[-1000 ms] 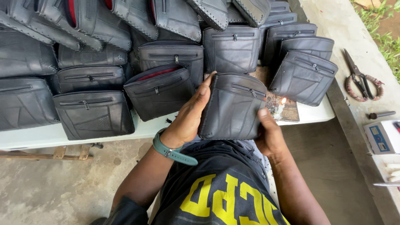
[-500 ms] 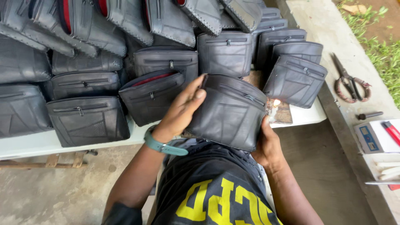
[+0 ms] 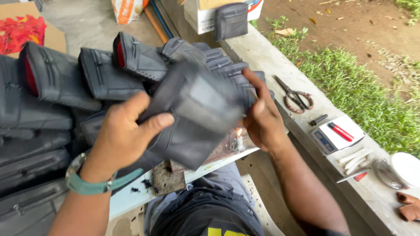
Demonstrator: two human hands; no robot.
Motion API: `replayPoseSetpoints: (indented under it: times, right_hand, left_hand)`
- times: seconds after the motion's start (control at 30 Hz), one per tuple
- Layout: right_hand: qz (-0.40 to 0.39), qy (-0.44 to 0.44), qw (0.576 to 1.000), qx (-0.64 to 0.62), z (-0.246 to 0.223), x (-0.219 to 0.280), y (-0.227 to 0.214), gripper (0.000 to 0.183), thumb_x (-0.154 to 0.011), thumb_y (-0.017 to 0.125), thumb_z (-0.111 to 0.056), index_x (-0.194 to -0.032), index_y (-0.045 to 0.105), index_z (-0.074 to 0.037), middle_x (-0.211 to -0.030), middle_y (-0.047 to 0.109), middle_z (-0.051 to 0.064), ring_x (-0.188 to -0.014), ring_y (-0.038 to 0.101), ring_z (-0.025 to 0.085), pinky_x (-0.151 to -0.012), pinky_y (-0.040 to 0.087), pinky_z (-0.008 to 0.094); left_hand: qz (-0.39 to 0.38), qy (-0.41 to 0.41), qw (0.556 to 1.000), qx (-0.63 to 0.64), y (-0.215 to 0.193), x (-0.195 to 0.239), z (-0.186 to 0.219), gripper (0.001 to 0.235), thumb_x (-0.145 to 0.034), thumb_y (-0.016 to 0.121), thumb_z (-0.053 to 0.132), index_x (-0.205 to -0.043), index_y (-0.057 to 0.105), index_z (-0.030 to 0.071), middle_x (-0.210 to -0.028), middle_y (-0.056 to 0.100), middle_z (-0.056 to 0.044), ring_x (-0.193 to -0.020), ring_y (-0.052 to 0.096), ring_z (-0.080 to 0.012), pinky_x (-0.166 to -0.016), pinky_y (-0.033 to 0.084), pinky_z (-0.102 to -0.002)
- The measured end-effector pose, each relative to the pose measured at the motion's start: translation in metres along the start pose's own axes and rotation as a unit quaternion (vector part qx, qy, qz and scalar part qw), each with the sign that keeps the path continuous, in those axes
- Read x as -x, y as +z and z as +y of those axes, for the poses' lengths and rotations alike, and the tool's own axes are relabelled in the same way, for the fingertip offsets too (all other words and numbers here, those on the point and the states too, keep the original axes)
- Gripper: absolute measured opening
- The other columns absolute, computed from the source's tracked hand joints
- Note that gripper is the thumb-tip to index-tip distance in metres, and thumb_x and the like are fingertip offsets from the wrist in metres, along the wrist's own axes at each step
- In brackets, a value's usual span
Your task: The person repeatedly picks up small black leather pouches, opens them, and uses a lighter to heat the edges of the zipper area. After heating, the person closes the pouch and places it into a cardboard box. The process is repeated for multiple pouches.
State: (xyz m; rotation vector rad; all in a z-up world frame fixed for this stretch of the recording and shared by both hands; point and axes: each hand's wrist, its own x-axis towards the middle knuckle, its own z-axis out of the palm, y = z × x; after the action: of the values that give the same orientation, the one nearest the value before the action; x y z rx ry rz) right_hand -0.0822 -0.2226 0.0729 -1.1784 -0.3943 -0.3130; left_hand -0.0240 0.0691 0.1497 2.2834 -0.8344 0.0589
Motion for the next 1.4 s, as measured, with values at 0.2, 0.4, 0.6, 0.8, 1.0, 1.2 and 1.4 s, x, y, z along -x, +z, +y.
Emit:
replayPoseSetpoints:
  times: [0.2, 0.4, 0.6, 0.8, 1.0, 1.2, 1.4]
  right_hand:
    - [0.035, 0.001, 0.998, -0.052, -0.013, -0.093, 0.005, 0.073, -0.102, 0.071, -0.038, -0.159, 0.033, -0.011, -0.152, 0.05, 0.017, -0.138, 0.054, 0.03, -0.116, 0.05, 0.049]
    - [0.176, -0.247, 0.952, -0.027, -0.072, -0.159, -0.068, 0.071, -0.104, 0.068, -0.034, -0.155, 0.025, -0.009, -0.153, 0.048, 0.022, -0.142, 0.055, 0.038, -0.119, 0.05, 0.057]
    - [0.203, -0.273, 0.94, 0.002, -0.058, -0.171, -0.106, 0.071, -0.107, 0.064, -0.037, -0.157, 0.021, -0.014, -0.157, 0.043, 0.017, -0.142, 0.054, 0.035, -0.121, 0.052, 0.056]
    - [0.298, -0.078, 0.928, 0.208, -0.051, -0.132, -0.155, 0.074, -0.105, 0.059, -0.03, -0.161, 0.012, -0.016, -0.152, 0.047, 0.017, -0.127, 0.06, 0.03, -0.1, 0.054, 0.046]
    - [0.369, -0.006, 0.909, 0.196, -0.008, -0.018, -0.194, 0.068, -0.104, 0.051, -0.019, -0.165, 0.022, -0.005, -0.128, 0.058, 0.025, -0.094, 0.068, 0.032, -0.084, 0.055, 0.042]
    - [0.463, 0.022, 0.857, 0.227, 0.008, 0.095, -0.242, 0.068, -0.103, 0.052, -0.019, -0.164, 0.029, -0.003, -0.119, 0.061, 0.024, -0.091, 0.068, 0.03, -0.083, 0.058, 0.05]
    - [0.561, 0.119, 0.769, 0.282, 0.012, 0.162, -0.287, 0.064, -0.102, 0.054, -0.018, -0.16, 0.033, -0.002, -0.117, 0.062, 0.024, -0.091, 0.068, 0.029, -0.083, 0.058, 0.048]
  left_hand:
    - [-0.044, 0.306, 0.898, 0.312, 0.008, -0.097, 0.032, 0.043, -0.104, 0.071, 0.028, -0.129, 0.055, -0.002, -0.12, 0.059, -0.001, -0.115, 0.054, -0.0122, -0.107, 0.044, -0.028]
    - [0.267, 0.271, 0.893, 0.24, 0.012, -0.163, 0.03, 0.053, -0.102, 0.077, 0.033, -0.136, 0.05, 0.003, -0.127, 0.058, -0.006, -0.118, 0.059, -0.0161, -0.103, 0.051, -0.028]
    - [-0.017, 0.103, 0.835, 0.541, 0.114, -0.244, 0.032, 0.079, -0.085, 0.078, 0.022, -0.147, 0.031, 0.01, -0.139, 0.055, -0.011, -0.12, 0.062, -0.0257, -0.069, 0.068, -0.04]
    - [0.147, 0.108, 0.911, 0.37, 0.17, -0.358, -0.041, 0.062, -0.087, 0.081, 0.015, -0.138, 0.049, 0.002, -0.13, 0.069, -0.019, -0.114, 0.071, -0.0347, -0.091, 0.06, -0.045]
    - [0.208, 0.046, 0.964, 0.162, 0.229, -0.458, -0.096, 0.074, -0.08, 0.079, 0.009, -0.143, 0.04, 0.0, -0.124, 0.062, -0.031, -0.113, 0.061, -0.0486, -0.094, 0.049, -0.05]
    - [0.18, -0.087, 0.973, 0.119, 0.298, -0.518, -0.142, 0.051, -0.082, 0.074, 0.007, -0.128, 0.052, 0.005, -0.114, 0.069, -0.028, -0.107, 0.066, -0.0469, -0.092, 0.052, -0.052]
    - [0.164, -0.144, 0.969, 0.115, 0.341, -0.567, -0.18, 0.043, -0.086, 0.071, 0.008, -0.125, 0.052, 0.006, -0.108, 0.071, -0.024, -0.103, 0.068, -0.0451, -0.087, 0.054, -0.054]
